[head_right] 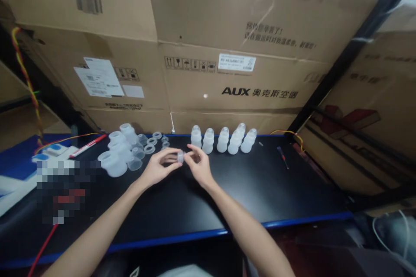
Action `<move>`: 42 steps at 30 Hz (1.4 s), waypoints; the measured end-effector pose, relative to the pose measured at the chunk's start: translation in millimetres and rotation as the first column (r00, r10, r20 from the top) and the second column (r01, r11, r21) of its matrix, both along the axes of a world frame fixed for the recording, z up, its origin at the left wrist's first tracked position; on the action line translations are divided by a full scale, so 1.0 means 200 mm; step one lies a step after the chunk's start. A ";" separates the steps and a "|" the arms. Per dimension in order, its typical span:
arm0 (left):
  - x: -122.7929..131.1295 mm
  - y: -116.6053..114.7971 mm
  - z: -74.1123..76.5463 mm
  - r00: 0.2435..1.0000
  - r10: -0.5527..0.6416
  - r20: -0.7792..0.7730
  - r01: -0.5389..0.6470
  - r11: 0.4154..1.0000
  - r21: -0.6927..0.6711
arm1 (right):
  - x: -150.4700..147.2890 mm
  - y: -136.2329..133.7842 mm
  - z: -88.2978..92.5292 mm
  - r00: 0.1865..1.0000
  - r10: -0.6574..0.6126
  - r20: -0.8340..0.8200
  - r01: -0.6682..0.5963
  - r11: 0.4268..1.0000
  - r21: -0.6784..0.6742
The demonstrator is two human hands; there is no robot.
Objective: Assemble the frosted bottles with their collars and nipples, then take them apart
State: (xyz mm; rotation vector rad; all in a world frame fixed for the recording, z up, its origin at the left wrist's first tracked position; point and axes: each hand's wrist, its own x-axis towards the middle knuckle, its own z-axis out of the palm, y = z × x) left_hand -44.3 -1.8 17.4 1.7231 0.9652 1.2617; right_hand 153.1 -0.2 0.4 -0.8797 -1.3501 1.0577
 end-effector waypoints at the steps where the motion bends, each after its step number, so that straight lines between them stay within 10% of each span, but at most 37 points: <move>1: 0.01 0.00 -0.01 1.000 -0.003 0.006 0.003 1.000 0.004 | 0.01 0.00 0.00 1.000 0.030 0.002 -0.030 1.000 -0.003; 22: 0.01 0.01 -0.03 0.990 -0.084 0.113 0.074 0.993 0.092 | 0.09 -0.06 0.11 0.884 0.460 -0.087 -0.468 0.875 -0.124; 32: 0.04 0.01 -0.05 0.993 -0.072 -0.089 0.085 0.985 0.150 | 0.03 -0.02 0.04 0.977 0.139 0.160 -0.133 0.990 -0.047; 37: -0.01 0.01 -0.03 0.917 -0.052 -0.395 0.111 0.986 0.128 | 0.07 -0.01 0.02 0.781 -0.103 0.616 -0.064 0.968 0.242; 42: -0.06 0.00 0.02 0.819 -0.051 -0.572 0.113 0.991 0.074 | 0.08 -0.01 0.00 0.743 -0.106 0.661 -0.140 0.941 0.308</move>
